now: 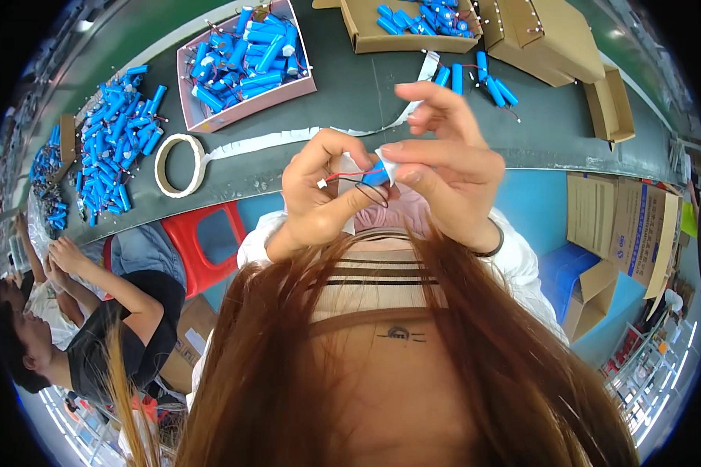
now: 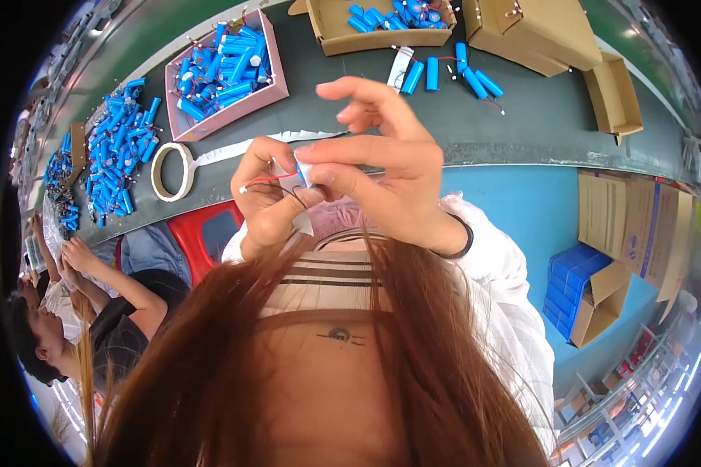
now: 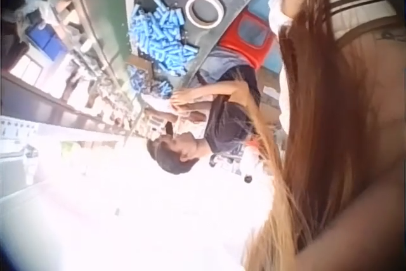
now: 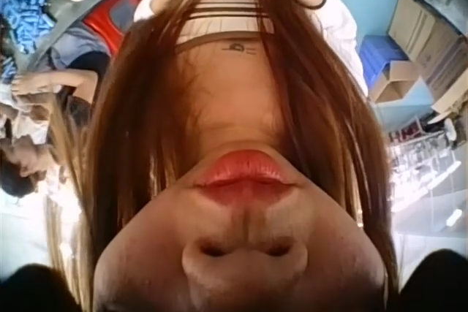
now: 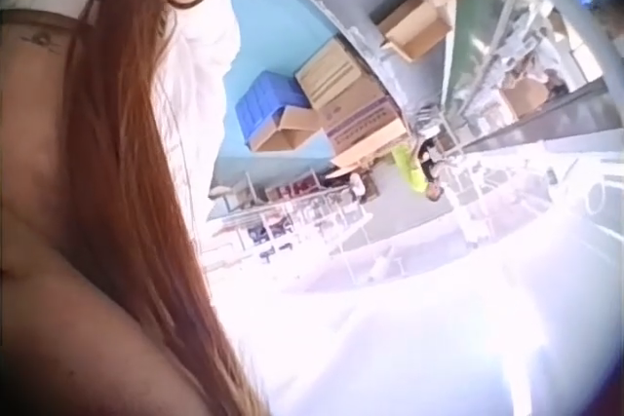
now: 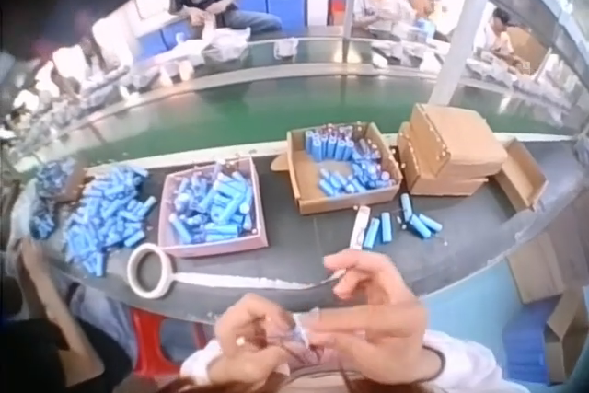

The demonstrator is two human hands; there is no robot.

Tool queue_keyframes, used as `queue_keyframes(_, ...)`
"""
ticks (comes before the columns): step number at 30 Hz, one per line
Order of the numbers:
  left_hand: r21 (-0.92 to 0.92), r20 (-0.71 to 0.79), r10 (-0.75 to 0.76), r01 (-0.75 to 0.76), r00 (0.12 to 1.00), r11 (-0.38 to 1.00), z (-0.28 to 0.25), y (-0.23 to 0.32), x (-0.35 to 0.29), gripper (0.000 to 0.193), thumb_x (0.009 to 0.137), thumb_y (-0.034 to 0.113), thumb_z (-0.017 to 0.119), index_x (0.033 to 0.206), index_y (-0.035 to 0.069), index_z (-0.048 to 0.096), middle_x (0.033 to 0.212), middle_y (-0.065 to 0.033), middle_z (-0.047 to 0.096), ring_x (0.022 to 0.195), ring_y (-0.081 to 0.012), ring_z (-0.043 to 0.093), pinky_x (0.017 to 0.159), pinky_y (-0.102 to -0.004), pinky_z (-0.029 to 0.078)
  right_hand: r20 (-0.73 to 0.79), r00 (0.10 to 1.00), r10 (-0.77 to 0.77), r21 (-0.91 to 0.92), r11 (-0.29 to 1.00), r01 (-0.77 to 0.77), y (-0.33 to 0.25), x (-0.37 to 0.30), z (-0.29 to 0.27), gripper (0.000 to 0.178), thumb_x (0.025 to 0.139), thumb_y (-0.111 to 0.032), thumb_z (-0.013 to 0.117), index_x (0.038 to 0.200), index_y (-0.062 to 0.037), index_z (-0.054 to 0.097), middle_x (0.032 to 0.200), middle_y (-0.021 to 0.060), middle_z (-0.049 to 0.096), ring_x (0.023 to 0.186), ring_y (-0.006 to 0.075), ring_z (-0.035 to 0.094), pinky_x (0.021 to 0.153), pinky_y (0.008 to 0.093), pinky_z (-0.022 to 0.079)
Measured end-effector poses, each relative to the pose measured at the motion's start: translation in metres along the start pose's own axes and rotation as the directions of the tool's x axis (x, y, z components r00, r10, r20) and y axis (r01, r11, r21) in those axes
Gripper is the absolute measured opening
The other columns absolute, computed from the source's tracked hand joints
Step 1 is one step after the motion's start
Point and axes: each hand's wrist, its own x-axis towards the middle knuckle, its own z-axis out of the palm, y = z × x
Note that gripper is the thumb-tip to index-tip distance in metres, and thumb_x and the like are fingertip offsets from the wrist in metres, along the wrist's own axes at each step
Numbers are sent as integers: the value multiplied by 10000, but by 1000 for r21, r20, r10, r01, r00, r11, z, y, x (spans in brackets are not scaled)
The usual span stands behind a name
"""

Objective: The person applies adhesive tape to small cylindrical batteries by hand, presumably on an electronics assembly line.

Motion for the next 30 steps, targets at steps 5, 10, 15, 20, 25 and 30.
queue_keyframes(5,-156,19,-35,38,999,987,1,-7,-1,289,720,-61,661,902,-18,441,862,-139,586,734,-181,622,635,-278,522,97,989,108,324,937,-134,14,-3,8,299,795,-290,642,946,-34,675,1225,213,468,1038,237,447,880,347,367)
queue_keyframes(10,-304,27,-90,94,996,948,1,-12,-4,341,706,-63,672,932,-5,424,871,-128,593,738,-174,621,653,-275,521,170,956,241,488,822,-294,12,-10,17,284,811,-273,623,964,-38,670,1234,218,468,985,267,487,833,364,397)
queue_keyframes(15,-222,-69,-109,91,992,971,1,-7,-1,350,696,-111,637,943,12,422,860,-110,597,762,-135,611,673,-234,504,100,991,-90,-42,995,95,8,-1,7,227,797,-194,618,918,-10,674,1161,206,531,936,265,515,801,352,415)
queue_keyframes(20,-168,-147,-189,164,971,972,6,3,3,384,673,-142,612,941,27,396,837,-122,607,758,-158,620,664,-263,517,5,1000,-28,-204,979,28,0,4,-5,246,761,-187,624,890,17,667,1133,213,550,933,257,516,785,348,422)
queue_keyframes(25,-204,-89,-198,177,976,963,4,8,2,367,689,-158,595,960,11,414,904,-131,607,869,-163,605,718,-268,526,221,960,-174,-83,977,196,0,25,-18,262,747,-194,643,921,1,664,1140,224,541,946,256,508,807,342,405)
queue_keyframes(30,-135,-61,-199,190,978,972,4,7,1,367,683,-163,599,953,11,423,926,-125,596,867,-169,607,735,-294,537,336,941,-37,82,997,9,2,29,-14,217,720,-185,655,835,-1,660,1150,226,537,977,262,501,843,351,386)
